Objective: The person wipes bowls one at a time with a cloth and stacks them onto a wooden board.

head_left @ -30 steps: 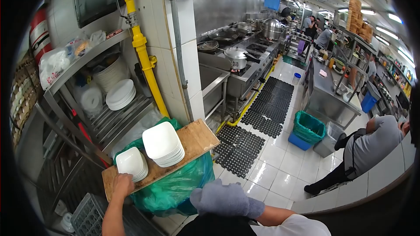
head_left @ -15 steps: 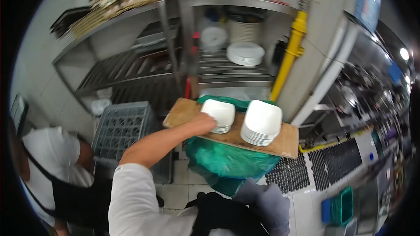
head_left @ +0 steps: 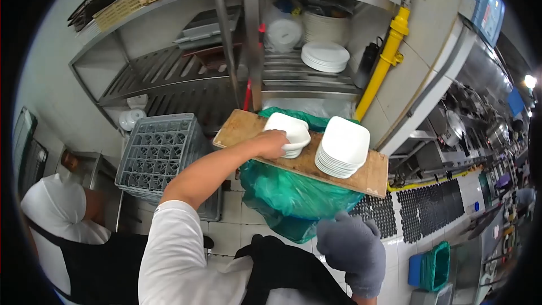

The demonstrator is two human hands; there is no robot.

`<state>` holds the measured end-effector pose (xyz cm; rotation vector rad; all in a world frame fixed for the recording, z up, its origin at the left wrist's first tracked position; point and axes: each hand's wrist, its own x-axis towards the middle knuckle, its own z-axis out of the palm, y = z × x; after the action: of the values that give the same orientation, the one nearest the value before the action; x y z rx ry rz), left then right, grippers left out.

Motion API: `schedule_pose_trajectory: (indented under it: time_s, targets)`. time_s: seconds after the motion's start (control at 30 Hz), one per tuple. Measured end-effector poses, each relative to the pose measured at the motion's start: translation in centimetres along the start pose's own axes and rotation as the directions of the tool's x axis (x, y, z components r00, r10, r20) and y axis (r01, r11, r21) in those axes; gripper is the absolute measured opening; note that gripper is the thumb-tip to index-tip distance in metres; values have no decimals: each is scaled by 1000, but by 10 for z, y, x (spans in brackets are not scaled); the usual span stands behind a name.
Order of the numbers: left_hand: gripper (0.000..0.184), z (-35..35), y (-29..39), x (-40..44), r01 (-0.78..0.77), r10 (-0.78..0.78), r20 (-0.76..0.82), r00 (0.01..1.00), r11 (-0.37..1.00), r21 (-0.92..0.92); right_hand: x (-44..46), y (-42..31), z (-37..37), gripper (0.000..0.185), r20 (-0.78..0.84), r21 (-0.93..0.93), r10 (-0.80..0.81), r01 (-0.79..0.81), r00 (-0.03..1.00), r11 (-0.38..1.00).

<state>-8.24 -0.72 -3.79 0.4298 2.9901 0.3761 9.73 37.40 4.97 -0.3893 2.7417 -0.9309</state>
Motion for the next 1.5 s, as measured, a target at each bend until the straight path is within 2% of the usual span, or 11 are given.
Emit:
schedule_pose_trajectory:
  time_s: [0.17,0.33,0.43,0.6,0.67,0.8,0.87,1.03,1.2,1.33,1.5]
  targets:
    - [37,-18,18,-36,88,-153,-99,983,876,-475,-3,-19,0,84,-124,-229,-429,395,895,890]
    - [36,-4,75,-101,-283,-360,-240,902,-71,-956,6,-26,3,63,-69,-467,-478,395,876,792]
    - [40,5,111,-116,-336,-379,-251,891,-178,-925,21,-39,29,26,-183,-852,-514,126,838,508]
    - [51,27,150,-139,-274,-223,-242,945,-129,-953,50,-85,39,30,-209,-734,-614,293,761,612]
    - [42,24,171,-153,-512,-153,-643,751,480,-712,65,-102,38,32,-213,-670,-638,364,740,647]
    - [31,-11,167,-176,-264,66,-258,964,372,-890,93,-103,6,36,-180,-491,-638,494,749,718]
    - [23,-15,163,-187,14,10,14,1000,38,-999,98,-99,-8,38,-116,-400,-640,554,759,730]
    - [53,13,166,-169,-320,-142,-293,945,-571,-756,91,-92,1,48,-181,-192,-642,613,745,766]
    - [47,4,170,-155,-397,-269,-294,917,-561,-727,66,-68,52,61,-439,-68,-542,575,717,815]
    - [37,16,186,-149,-281,-421,-196,885,-150,-948,63,-53,80,67,-457,-146,-592,600,664,786]
    - [37,0,205,-159,-370,-130,-377,917,74,-926,94,-59,46,75,-336,-284,-639,572,692,769]
